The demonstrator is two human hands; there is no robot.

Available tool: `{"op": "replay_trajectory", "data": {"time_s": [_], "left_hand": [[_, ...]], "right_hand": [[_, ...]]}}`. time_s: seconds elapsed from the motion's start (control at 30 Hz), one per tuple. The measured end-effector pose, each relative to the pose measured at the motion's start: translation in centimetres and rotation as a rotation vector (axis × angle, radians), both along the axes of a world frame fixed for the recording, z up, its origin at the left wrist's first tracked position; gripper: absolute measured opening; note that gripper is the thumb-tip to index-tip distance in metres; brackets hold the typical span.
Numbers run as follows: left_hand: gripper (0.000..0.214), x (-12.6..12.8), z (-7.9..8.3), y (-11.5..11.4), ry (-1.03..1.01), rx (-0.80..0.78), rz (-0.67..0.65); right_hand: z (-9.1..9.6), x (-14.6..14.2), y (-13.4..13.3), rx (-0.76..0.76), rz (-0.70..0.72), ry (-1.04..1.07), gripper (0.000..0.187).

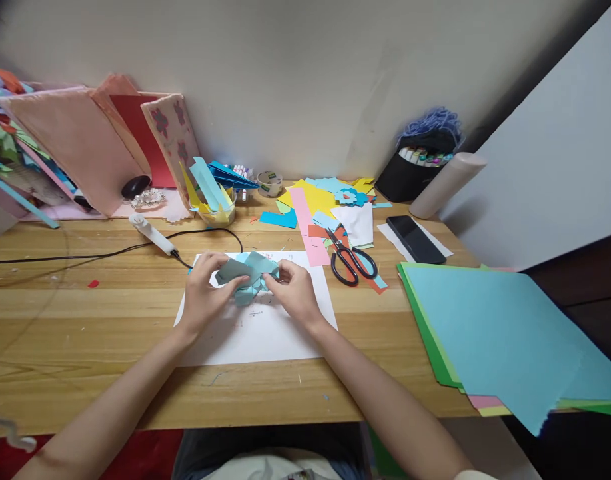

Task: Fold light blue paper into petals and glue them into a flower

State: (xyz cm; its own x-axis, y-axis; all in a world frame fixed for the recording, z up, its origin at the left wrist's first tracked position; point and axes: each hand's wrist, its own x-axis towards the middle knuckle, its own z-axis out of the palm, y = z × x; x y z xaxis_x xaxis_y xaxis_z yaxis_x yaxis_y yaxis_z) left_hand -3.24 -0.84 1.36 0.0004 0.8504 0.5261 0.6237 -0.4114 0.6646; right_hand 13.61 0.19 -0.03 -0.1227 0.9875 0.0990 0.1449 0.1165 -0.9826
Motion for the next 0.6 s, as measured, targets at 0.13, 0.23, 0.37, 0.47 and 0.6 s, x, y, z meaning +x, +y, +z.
{"op": "replay_trajectory", "data": {"time_s": [0.13, 0.23, 0.37, 0.47, 0.6], "left_hand": [[0.011, -0.2, 0.2, 0.0, 0.064, 0.067, -0.018], [0.007, -0.4, 0.1, 0.1, 0.1, 0.053, -0.036], [0.003, -0.7, 0.0, 0.4, 0.143, 0.072, -0.089], [0.008, -0.8, 0.0, 0.4, 0.203, 0.086, -0.155], [0.012, -0.9, 0.0, 0.4, 0.26, 0.106, -0.199]], "right_hand": [[0.0, 0.0, -0.2, 0.018, -0.009, -0.025, 0.011], [0.5, 0.2, -0.4, 0.052, 0.044, -0.072, 0.008], [1.8, 0.6, -0.6, 0.13, 0.255, -0.174, 0.018], [2.3, 0.9, -0.6, 0.197, 0.296, -0.266, 0.015], [2.1, 1.0, -0.7, 0.292, 0.194, -0.399, 0.023]]}}
